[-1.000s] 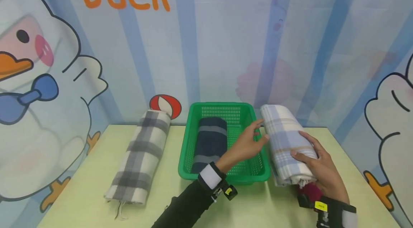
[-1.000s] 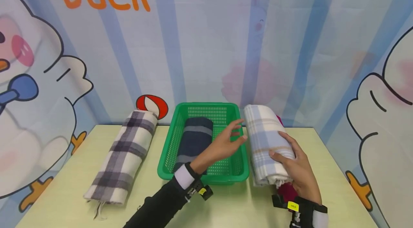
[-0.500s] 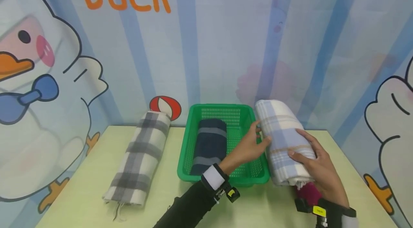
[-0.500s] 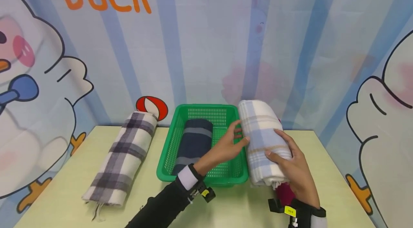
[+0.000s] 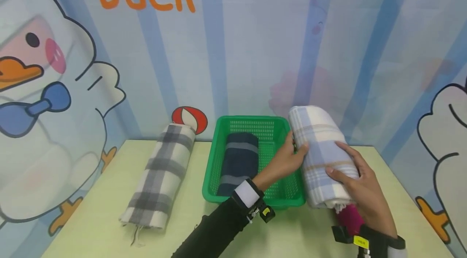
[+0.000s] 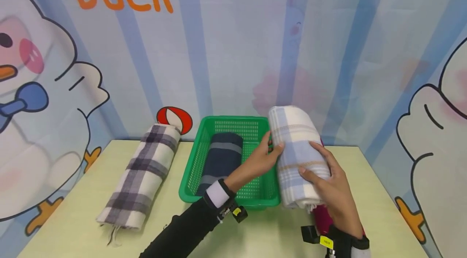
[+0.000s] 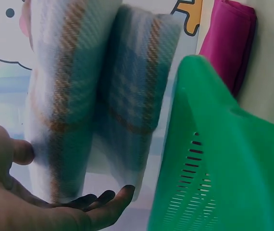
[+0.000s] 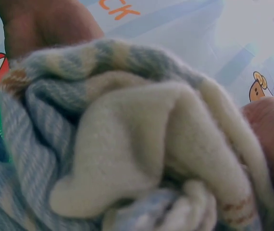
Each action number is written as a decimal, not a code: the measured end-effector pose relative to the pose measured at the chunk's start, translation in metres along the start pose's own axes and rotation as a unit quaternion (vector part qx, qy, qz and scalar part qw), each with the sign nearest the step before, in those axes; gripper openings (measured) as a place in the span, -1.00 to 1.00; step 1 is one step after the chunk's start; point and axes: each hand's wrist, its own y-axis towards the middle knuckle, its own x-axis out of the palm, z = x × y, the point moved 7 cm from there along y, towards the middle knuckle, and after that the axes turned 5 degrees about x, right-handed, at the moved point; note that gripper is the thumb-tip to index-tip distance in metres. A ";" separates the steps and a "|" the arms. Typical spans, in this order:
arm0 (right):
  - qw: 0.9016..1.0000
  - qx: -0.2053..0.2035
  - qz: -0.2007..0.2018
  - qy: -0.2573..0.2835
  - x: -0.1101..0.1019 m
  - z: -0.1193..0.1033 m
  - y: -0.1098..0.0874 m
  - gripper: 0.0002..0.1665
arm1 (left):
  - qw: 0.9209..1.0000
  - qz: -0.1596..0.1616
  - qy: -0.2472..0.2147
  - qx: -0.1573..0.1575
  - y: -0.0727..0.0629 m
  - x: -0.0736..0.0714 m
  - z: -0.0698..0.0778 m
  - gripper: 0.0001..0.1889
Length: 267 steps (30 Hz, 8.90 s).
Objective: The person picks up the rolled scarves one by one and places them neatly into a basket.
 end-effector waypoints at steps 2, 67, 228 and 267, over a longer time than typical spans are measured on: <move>1.000 -0.003 0.002 0.003 0.001 -0.002 -0.001 -0.08 | 1.000 -0.003 -0.003 0.007 0.001 0.000 0.002 -0.27; 0.996 0.007 -0.087 0.031 0.048 -0.009 0.004 -0.03 | 0.985 0.087 -0.130 -0.065 0.026 -0.057 -0.028 -0.17; 0.936 -0.150 0.057 -0.315 0.121 -0.002 0.012 -0.42 | 0.967 0.089 -0.128 -0.199 0.060 -0.092 -0.127 -0.22; 0.920 -0.146 0.008 -0.363 0.134 -0.001 0.009 -0.68 | 0.972 0.046 0.069 -0.221 0.111 -0.106 -0.217 -0.23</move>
